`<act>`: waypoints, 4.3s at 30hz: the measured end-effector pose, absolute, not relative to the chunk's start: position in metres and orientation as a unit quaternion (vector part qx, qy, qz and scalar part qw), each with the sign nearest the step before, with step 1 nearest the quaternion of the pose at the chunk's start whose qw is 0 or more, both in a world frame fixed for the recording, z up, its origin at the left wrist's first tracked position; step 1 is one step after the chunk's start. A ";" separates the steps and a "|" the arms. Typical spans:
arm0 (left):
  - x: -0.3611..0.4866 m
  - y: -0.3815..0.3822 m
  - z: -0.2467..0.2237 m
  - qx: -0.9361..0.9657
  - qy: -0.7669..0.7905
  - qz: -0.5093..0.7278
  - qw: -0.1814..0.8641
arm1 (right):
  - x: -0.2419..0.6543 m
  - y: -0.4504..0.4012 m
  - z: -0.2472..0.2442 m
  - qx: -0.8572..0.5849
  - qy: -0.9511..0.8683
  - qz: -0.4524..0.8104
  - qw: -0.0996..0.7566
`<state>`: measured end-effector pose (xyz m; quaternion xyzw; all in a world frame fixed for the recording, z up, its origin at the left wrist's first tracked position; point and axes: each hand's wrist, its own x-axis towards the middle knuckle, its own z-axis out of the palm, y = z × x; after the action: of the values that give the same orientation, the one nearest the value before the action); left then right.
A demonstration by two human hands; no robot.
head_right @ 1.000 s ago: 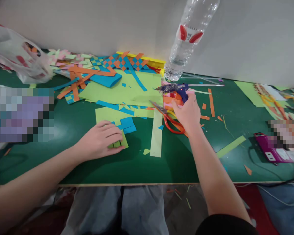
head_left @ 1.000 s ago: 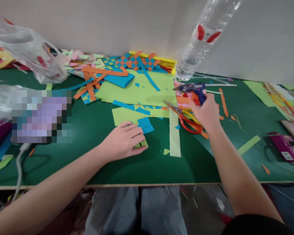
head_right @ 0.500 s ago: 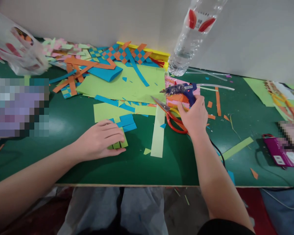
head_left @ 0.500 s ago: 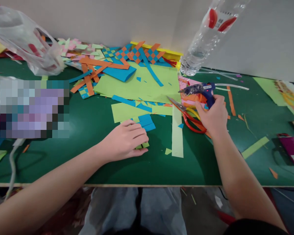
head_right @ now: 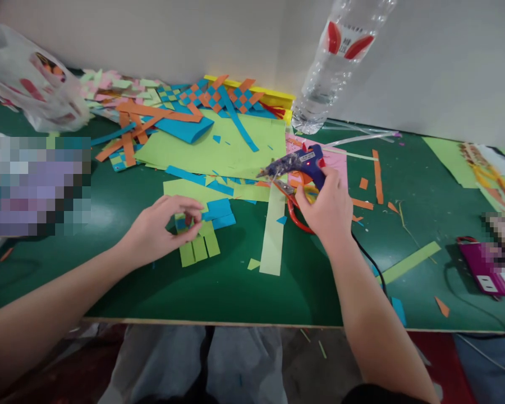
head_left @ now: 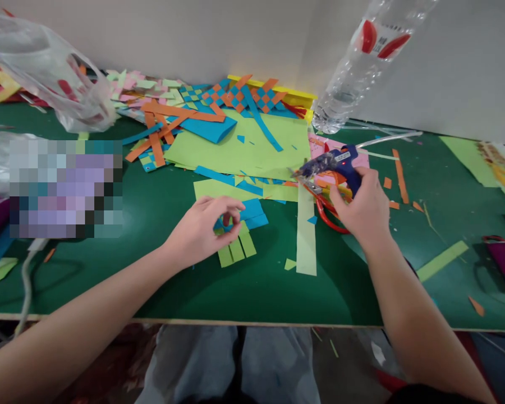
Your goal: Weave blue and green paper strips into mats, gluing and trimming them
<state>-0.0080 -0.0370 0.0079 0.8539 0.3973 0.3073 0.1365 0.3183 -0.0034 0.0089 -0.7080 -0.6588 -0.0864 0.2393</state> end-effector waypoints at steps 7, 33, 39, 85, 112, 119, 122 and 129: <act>-0.016 -0.024 0.009 0.755 0.502 0.327 0.266 | 0.301 -0.017 0.013 -0.606 -0.751 -0.128 0.228; -0.019 -0.015 0.009 0.759 0.514 0.308 0.254 | 0.273 -0.035 0.010 -0.468 -0.850 -0.145 0.194; -0.021 -0.013 0.009 0.772 0.510 0.301 0.232 | 0.272 -0.036 0.012 -0.464 -0.851 -0.159 0.186; -0.020 -0.012 0.011 0.802 0.516 0.269 0.135 | 0.272 -0.039 0.015 -0.421 -0.862 -0.212 0.188; -0.019 -0.013 0.012 0.810 0.506 0.268 0.128 | 0.272 -0.039 0.019 -0.392 -0.861 -0.260 0.195; -0.020 -0.013 0.011 0.812 0.504 0.269 0.122 | 0.271 -0.038 0.019 -0.385 -0.860 -0.265 0.203; -0.019 -0.013 0.011 0.811 0.505 0.270 0.119 | 0.271 -0.038 0.018 -0.386 -0.859 -0.265 0.207; -0.018 -0.013 0.013 0.812 0.505 0.264 0.126 | 0.272 -0.038 0.018 -0.390 -0.854 -0.270 0.214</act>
<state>-0.0180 -0.0134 0.0126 0.8119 0.5054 0.2637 0.1258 0.2716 -0.0382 0.0180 -0.3896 -0.8540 -0.2699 0.2144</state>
